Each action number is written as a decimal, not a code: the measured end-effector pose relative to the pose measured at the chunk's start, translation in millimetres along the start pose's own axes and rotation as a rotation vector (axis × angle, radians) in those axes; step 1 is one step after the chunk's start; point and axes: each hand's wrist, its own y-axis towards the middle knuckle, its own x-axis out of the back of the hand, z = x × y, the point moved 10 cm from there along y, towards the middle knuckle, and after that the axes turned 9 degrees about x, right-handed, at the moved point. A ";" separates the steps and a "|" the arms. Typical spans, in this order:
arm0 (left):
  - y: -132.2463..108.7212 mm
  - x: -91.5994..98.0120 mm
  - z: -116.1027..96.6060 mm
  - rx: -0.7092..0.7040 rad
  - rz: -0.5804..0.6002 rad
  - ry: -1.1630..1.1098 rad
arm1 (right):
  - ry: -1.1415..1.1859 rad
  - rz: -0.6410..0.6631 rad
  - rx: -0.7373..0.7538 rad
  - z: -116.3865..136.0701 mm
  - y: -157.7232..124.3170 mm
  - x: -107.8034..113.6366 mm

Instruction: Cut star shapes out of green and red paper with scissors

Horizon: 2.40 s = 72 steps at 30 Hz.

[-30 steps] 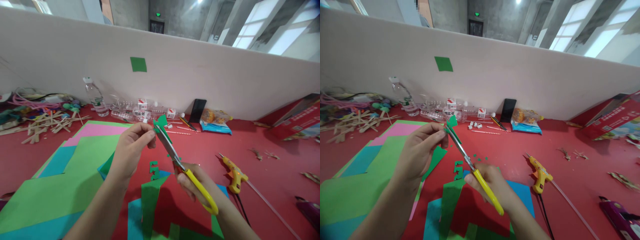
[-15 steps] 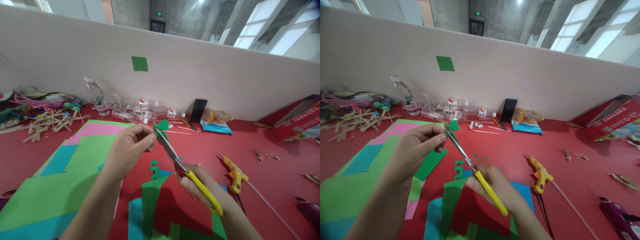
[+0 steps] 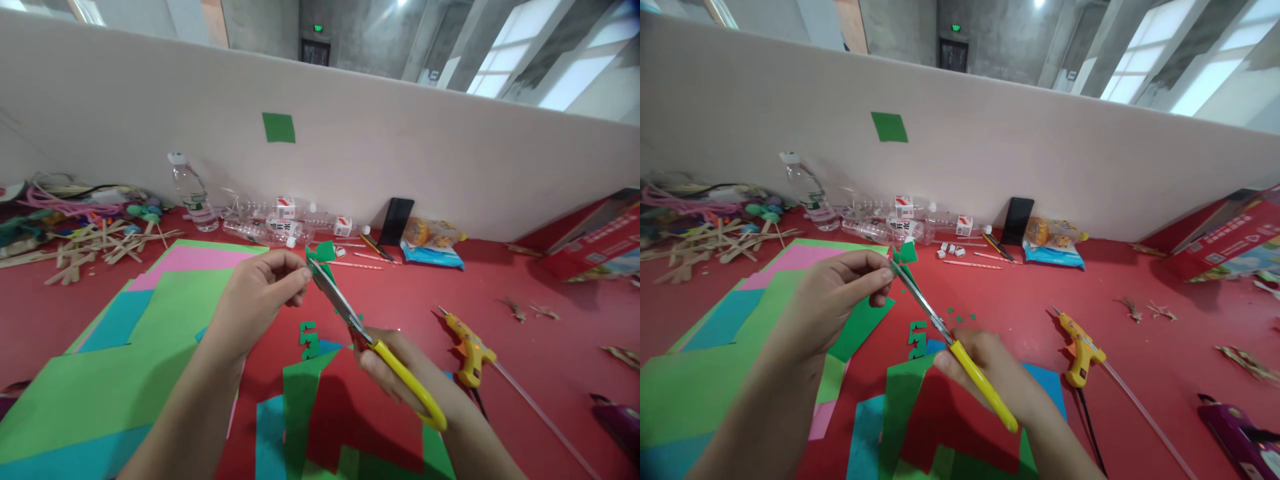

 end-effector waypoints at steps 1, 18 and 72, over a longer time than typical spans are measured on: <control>-0.1 0.6 0.3 -0.001 0.001 0.000 | 0.005 0.003 -0.001 -1.3 -0.1 -0.2; -1.8 3.6 2.5 0.034 -0.015 0.031 | -0.070 0.005 0.001 -4.7 1.9 1.4; -10.4 -1.2 -4.4 -0.195 -0.150 -0.023 | 0.036 0.016 0.029 1.4 2.0 1.7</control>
